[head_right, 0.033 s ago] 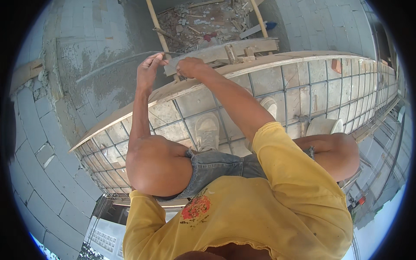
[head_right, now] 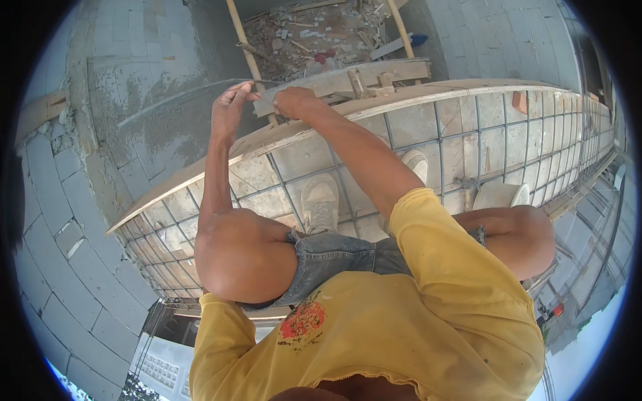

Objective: The person is installing wooden formwork boards and tying rebar with wire to prepare for a concrete beam.

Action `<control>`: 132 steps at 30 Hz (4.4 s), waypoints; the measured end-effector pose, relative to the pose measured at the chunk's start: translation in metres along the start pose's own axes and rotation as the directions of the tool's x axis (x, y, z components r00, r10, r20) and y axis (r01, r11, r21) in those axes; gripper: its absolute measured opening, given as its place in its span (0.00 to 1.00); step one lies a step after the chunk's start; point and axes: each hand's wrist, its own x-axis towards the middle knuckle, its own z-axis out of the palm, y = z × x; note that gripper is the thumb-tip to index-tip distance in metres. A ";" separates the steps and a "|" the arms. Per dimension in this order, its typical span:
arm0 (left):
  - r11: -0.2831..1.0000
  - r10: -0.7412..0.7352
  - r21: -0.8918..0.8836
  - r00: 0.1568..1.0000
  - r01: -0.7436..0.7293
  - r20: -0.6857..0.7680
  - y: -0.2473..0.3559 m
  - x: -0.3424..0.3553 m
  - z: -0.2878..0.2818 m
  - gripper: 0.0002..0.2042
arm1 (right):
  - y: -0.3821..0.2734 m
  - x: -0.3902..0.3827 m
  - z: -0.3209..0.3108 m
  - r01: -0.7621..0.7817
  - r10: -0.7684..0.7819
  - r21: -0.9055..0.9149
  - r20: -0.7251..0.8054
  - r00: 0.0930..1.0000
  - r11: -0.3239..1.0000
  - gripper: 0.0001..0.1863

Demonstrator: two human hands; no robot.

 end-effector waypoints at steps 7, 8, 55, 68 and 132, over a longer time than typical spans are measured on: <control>0.946 -0.165 0.321 0.929 0.053 0.333 -0.040 0.006 -0.004 0.19 | 0.020 0.011 0.007 -0.033 0.035 0.032 -0.065 0.997 0.999 0.14; 0.947 -0.161 0.318 0.928 0.049 0.335 -0.049 0.007 -0.006 0.19 | 0.020 0.009 0.008 0.061 -0.061 0.088 -0.006 0.998 0.994 0.14; 0.850 -0.348 0.526 0.763 0.011 0.545 -0.101 0.023 0.022 0.13 | -0.037 -0.115 -0.007 0.442 -0.345 0.127 -0.452 0.823 0.888 0.08; 0.900 -0.053 0.409 0.896 -0.149 0.442 -0.054 -0.004 -0.001 0.15 | -0.041 -0.170 0.068 0.511 -0.454 -0.124 -0.664 0.594 0.851 0.16; 0.936 -0.144 0.349 0.866 -0.037 0.479 0.056 -0.082 -0.043 0.10 | -0.032 -0.123 -0.050 0.090 -0.070 0.018 -0.488 0.870 0.996 0.14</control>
